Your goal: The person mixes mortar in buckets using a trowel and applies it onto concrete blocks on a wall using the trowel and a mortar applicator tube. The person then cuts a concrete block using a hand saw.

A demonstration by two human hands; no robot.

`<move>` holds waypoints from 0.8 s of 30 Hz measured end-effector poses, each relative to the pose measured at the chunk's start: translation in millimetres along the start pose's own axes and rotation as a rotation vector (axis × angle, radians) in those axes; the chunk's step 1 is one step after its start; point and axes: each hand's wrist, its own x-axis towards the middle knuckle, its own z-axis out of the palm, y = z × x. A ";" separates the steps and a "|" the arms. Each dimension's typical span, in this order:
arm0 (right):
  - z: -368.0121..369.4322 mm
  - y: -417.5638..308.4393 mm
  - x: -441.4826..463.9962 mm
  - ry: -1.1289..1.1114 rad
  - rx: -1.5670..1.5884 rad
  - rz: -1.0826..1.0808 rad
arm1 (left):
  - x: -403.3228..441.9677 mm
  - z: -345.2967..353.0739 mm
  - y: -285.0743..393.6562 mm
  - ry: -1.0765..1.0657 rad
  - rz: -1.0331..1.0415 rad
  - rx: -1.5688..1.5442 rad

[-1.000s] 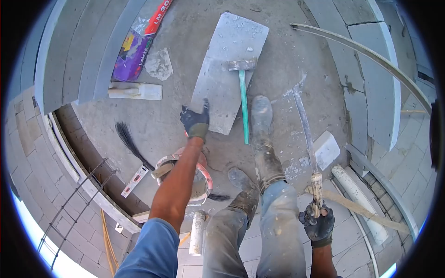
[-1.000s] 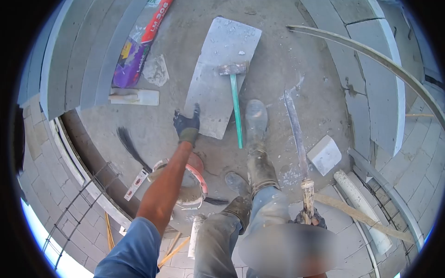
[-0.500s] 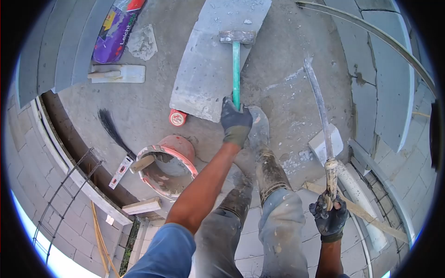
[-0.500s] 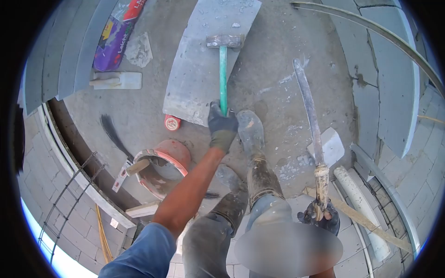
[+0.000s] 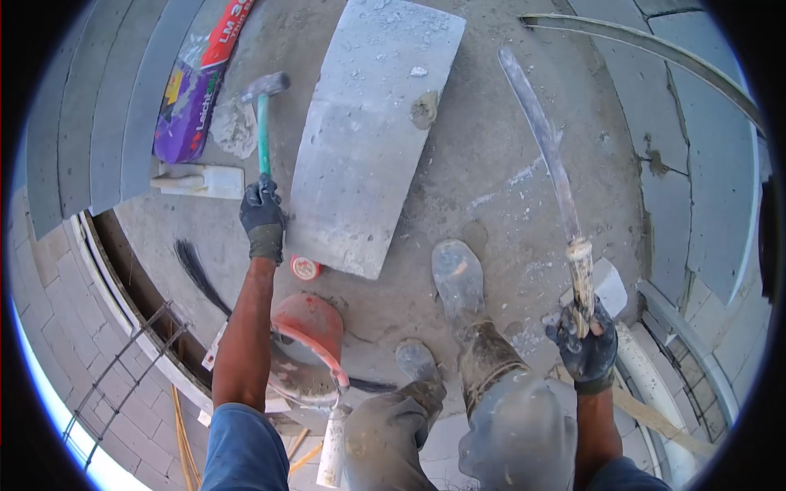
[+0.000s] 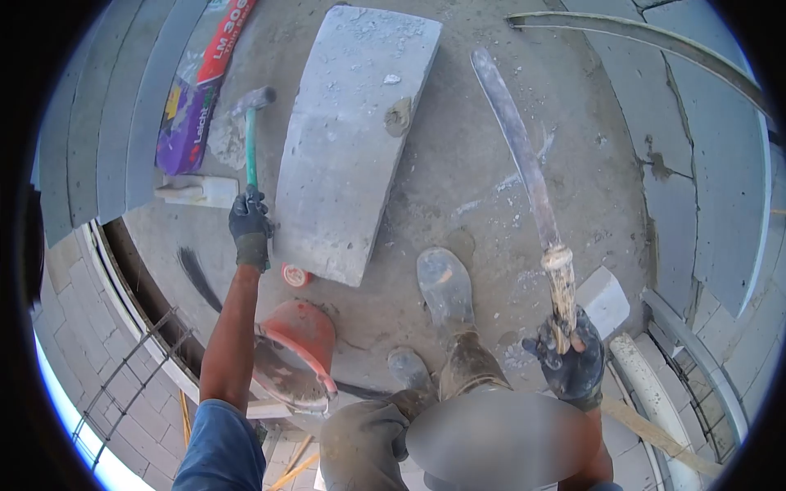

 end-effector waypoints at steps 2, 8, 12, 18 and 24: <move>-3.7 7.4 42.9 -0.061 0.015 -0.029 | 22.7 5.0 -10.5 0.121 -0.037 0.031; 43.0 49.7 189.4 -0.249 0.004 -0.279 | -9.5 2.7 -40.7 0.083 0.645 0.391; 65.6 60.4 292.1 -0.363 -0.087 -0.484 | -23.5 8.9 -30.7 -0.189 0.239 0.558; 100.6 83.4 335.8 -0.265 -0.423 -0.774 | 8.5 4.3 -62.5 -0.403 0.026 0.315; 108.6 61.9 355.7 -0.348 -0.315 -0.553 | -48.6 38.1 -41.5 -0.395 0.113 0.273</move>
